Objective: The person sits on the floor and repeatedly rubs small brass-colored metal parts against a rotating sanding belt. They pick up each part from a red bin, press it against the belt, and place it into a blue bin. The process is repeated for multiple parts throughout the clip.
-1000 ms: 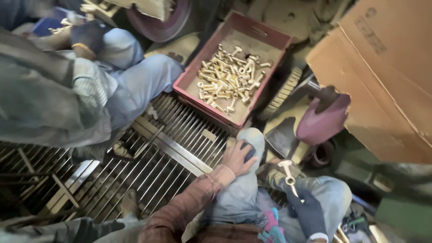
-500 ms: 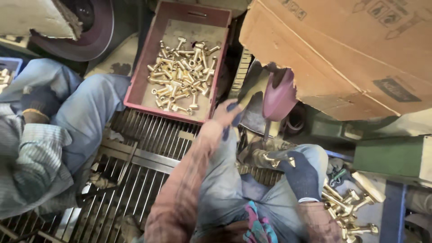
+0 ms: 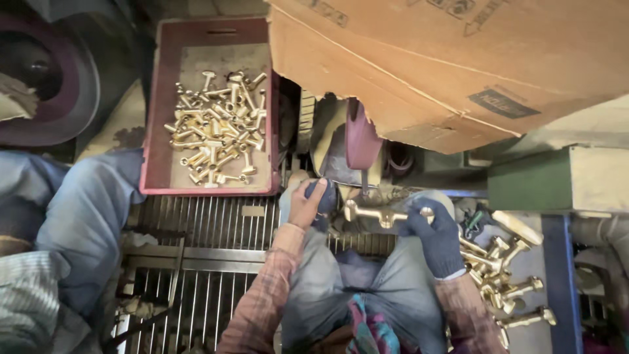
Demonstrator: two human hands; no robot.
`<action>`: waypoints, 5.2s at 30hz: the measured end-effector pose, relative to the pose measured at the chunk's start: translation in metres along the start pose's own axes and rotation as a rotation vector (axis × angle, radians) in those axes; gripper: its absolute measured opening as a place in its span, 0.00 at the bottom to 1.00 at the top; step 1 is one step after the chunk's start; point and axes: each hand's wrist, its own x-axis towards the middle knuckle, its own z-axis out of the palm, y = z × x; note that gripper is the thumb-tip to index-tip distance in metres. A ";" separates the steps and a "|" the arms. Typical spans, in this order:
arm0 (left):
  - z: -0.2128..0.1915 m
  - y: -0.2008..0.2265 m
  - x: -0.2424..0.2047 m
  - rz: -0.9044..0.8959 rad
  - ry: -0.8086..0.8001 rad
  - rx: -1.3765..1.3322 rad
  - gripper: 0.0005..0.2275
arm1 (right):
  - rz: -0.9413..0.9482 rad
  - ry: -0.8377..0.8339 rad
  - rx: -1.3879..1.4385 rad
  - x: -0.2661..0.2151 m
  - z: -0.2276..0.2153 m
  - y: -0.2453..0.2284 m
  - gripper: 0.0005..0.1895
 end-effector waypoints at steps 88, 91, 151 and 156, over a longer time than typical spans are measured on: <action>0.023 -0.081 0.011 -0.085 -0.154 -0.411 0.11 | 0.123 -0.207 -0.088 0.061 0.003 0.002 0.11; 0.026 -0.090 -0.018 0.155 -0.109 -0.201 0.11 | -0.101 -0.176 -0.034 0.023 -0.011 0.002 0.12; 0.059 -0.122 -0.040 -0.203 0.016 -0.120 0.16 | -0.084 -0.002 0.032 -0.007 -0.039 0.049 0.09; 0.051 -0.107 -0.049 -0.243 -0.018 -0.244 0.16 | -0.093 -0.094 0.135 -0.004 -0.041 0.054 0.14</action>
